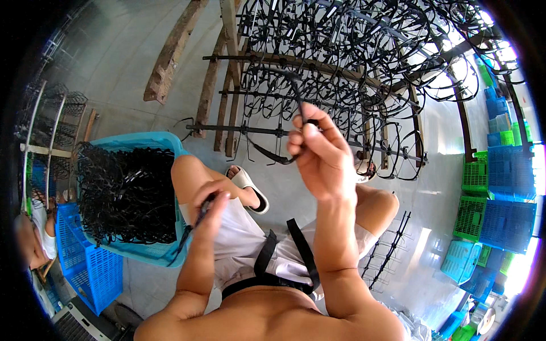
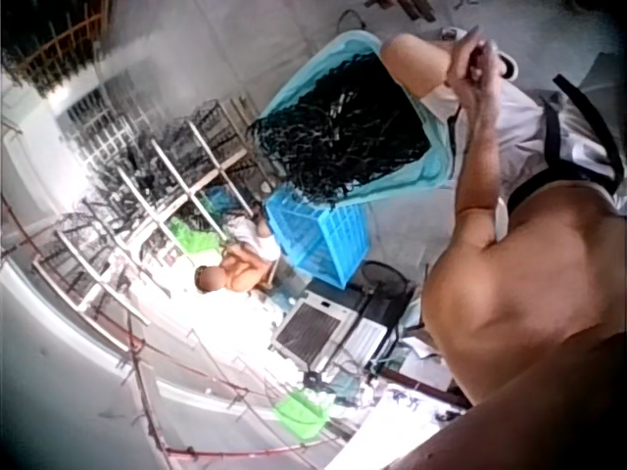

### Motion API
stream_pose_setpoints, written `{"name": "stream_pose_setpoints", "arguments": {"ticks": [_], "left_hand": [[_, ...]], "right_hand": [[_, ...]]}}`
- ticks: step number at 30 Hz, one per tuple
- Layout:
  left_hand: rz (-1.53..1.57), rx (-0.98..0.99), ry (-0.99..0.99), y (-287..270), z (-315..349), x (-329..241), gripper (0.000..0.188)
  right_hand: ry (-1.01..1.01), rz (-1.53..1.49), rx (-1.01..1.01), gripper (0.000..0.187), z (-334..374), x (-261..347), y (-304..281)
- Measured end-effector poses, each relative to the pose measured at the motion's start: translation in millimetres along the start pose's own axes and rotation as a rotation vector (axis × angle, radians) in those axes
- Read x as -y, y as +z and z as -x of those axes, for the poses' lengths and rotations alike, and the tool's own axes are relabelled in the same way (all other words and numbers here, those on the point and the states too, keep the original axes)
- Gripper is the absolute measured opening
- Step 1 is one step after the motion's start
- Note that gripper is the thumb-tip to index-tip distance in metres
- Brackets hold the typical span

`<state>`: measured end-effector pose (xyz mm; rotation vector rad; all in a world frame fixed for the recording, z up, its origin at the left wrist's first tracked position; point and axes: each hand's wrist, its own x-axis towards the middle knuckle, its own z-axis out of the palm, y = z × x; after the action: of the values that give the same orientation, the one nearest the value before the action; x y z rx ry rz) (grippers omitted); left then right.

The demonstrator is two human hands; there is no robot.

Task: The person repeatedly picks black wire loops from a blue basket and attaches them to a metal rack using pliers. The person works one at a time, cutting and securing each loop onto the rack structure.

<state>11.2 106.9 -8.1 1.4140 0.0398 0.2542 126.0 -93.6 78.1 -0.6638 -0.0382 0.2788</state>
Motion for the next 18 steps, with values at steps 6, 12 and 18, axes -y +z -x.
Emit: {"name": "stream_pose_setpoints", "arguments": {"ticks": [6, 12, 18], "left_hand": [[-0.242, -0.192, 0.006, 54, -12, 38, 0.022], [-0.565, -0.435, 0.176, 39, -36, 50, 0.029], [-0.467, -0.344, 0.029, 35, -40, 47, 0.014]], "right_hand": [[0.121, 0.137, -0.335, 0.015, -38, -76, -15], [0.068, 0.200, -0.453, 0.015, -53, -88, -31], [0.064, 0.157, -0.440, 0.015, -48, -84, -30]]}}
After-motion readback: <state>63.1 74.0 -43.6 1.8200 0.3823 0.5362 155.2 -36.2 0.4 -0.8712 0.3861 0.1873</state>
